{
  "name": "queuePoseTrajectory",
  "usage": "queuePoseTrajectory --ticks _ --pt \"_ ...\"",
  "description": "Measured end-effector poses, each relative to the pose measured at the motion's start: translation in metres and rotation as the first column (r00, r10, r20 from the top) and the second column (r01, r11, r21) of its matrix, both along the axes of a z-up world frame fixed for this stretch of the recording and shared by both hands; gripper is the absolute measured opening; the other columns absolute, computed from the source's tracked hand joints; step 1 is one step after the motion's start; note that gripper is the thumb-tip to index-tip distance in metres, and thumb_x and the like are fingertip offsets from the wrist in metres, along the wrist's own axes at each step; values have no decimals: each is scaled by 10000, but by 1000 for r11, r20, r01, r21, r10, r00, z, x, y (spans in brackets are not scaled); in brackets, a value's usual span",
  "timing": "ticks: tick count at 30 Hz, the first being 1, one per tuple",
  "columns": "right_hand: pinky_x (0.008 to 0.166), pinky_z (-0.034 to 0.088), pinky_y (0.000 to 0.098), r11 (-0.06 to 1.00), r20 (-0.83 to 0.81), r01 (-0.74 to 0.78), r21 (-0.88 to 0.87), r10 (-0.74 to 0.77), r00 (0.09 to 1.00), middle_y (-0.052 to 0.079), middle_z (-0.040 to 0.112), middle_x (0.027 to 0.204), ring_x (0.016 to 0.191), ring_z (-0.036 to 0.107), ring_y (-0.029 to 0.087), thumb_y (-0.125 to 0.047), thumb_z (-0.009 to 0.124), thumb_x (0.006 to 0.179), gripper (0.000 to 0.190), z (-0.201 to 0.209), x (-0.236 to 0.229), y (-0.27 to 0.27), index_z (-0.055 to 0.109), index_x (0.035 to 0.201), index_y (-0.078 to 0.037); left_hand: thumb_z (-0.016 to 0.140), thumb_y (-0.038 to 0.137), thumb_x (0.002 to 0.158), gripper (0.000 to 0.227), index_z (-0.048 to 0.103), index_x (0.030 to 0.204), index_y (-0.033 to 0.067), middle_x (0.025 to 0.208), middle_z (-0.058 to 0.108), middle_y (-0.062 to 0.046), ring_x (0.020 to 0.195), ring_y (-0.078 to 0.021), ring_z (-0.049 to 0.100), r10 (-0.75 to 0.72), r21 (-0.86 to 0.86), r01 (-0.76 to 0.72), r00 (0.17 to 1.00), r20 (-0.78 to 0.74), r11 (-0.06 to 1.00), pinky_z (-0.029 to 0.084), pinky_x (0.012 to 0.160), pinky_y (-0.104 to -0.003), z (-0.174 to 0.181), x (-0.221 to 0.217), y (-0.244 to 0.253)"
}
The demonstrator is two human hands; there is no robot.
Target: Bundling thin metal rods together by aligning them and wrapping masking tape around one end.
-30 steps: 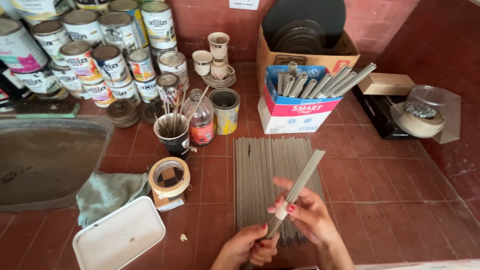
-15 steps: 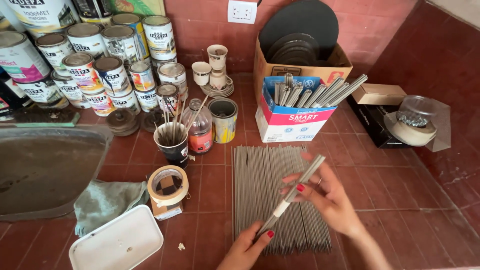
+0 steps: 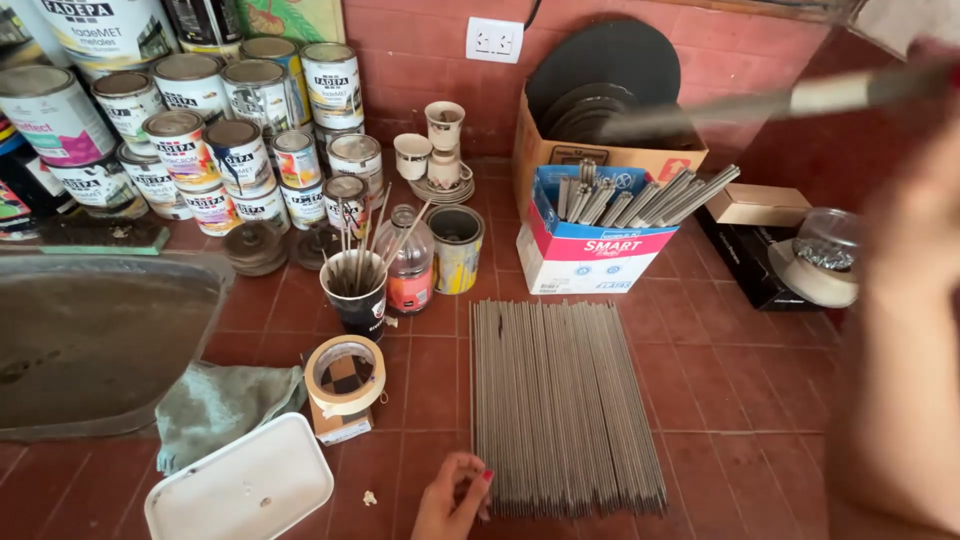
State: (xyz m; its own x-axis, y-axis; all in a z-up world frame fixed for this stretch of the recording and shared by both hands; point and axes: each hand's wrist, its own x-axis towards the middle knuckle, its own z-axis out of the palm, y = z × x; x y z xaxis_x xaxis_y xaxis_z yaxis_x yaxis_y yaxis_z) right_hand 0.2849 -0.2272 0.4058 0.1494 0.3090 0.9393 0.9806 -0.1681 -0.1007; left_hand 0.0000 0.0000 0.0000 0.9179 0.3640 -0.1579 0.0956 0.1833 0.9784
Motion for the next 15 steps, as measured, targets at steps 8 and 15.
queuePoseTrajectory --ticks 8,15 --pt "726 646 440 979 77 188 -78 -182 980 236 683 1227 928 757 368 219 658 1005 486 -21 16 100 404 1355 -2 688 128 967 114 650 1043 51 742 700 -56 610 -120 645 -103 68 103 995 -3 992 576 584 -257 6 -13 3" --pt "595 523 353 959 -13 225 -172 -231 973 205 736 1100 676 664 256 93 767 947 481 -77 93 100 489 1338 61 666 199 984 160 649 1068 64 698 682 -37 591 -112 639 -159 59 165 983 -87 985 515 614 -244 -12 -15 11"
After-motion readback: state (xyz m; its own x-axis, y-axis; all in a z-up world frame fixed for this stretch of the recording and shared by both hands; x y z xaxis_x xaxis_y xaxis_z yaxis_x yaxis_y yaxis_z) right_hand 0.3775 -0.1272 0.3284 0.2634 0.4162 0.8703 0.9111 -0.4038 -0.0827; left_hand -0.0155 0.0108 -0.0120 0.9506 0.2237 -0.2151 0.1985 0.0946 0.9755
